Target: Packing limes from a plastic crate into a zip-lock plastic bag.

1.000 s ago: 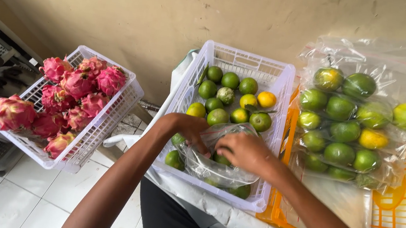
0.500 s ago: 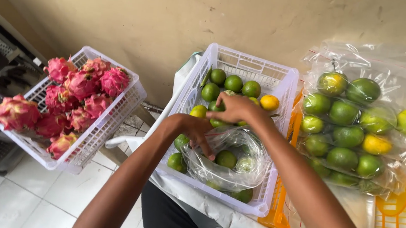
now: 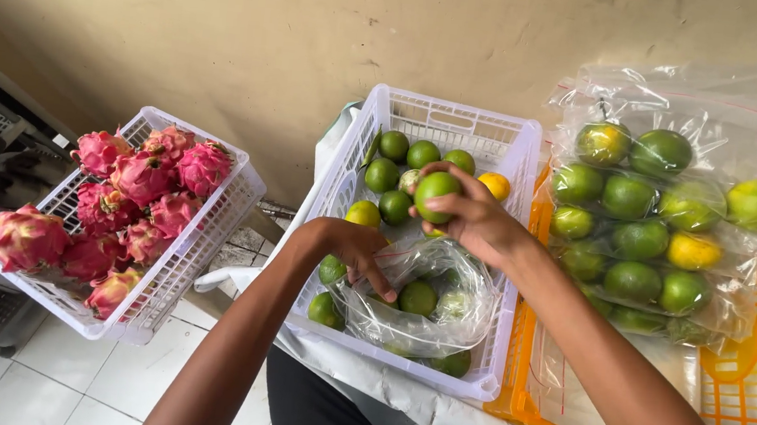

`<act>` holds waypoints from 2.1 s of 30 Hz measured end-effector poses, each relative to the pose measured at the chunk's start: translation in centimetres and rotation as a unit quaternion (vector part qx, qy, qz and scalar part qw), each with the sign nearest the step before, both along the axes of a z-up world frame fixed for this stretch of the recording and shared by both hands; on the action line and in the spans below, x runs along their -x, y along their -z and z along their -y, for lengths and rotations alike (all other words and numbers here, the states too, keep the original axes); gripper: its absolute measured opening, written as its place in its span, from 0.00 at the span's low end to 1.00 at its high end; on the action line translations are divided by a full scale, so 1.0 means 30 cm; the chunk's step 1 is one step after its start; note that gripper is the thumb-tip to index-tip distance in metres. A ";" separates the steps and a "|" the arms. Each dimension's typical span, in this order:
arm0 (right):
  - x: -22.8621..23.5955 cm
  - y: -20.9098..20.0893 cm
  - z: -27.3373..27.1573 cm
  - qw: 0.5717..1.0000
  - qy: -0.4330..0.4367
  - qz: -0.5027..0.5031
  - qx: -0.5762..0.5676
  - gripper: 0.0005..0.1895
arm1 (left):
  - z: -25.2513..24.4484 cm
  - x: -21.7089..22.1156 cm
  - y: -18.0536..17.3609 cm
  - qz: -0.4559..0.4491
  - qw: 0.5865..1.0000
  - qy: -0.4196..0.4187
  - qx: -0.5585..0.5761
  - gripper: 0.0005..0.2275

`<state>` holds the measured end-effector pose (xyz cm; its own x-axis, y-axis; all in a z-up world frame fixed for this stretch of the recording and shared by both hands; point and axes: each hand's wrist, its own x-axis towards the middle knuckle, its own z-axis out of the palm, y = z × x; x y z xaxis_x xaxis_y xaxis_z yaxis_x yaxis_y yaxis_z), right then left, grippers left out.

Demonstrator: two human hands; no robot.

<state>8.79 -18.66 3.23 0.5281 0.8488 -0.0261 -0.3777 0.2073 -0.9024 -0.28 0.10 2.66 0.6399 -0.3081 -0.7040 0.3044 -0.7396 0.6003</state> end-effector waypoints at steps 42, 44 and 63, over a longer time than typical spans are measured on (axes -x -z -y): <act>0.213 -0.012 0.131 0.639 -0.076 0.614 0.457 0.29 | 0.141 0.005 0.067 0.341 0.891 0.190 -0.233 0.30; 0.210 -0.020 0.134 0.649 -0.076 0.599 0.463 0.30 | 0.156 0.009 0.087 0.364 0.880 0.196 -0.235 0.29; 0.172 0.015 0.173 0.732 -0.062 0.551 0.397 0.28 | 0.339 0.069 0.275 0.235 0.936 -0.064 -0.254 0.45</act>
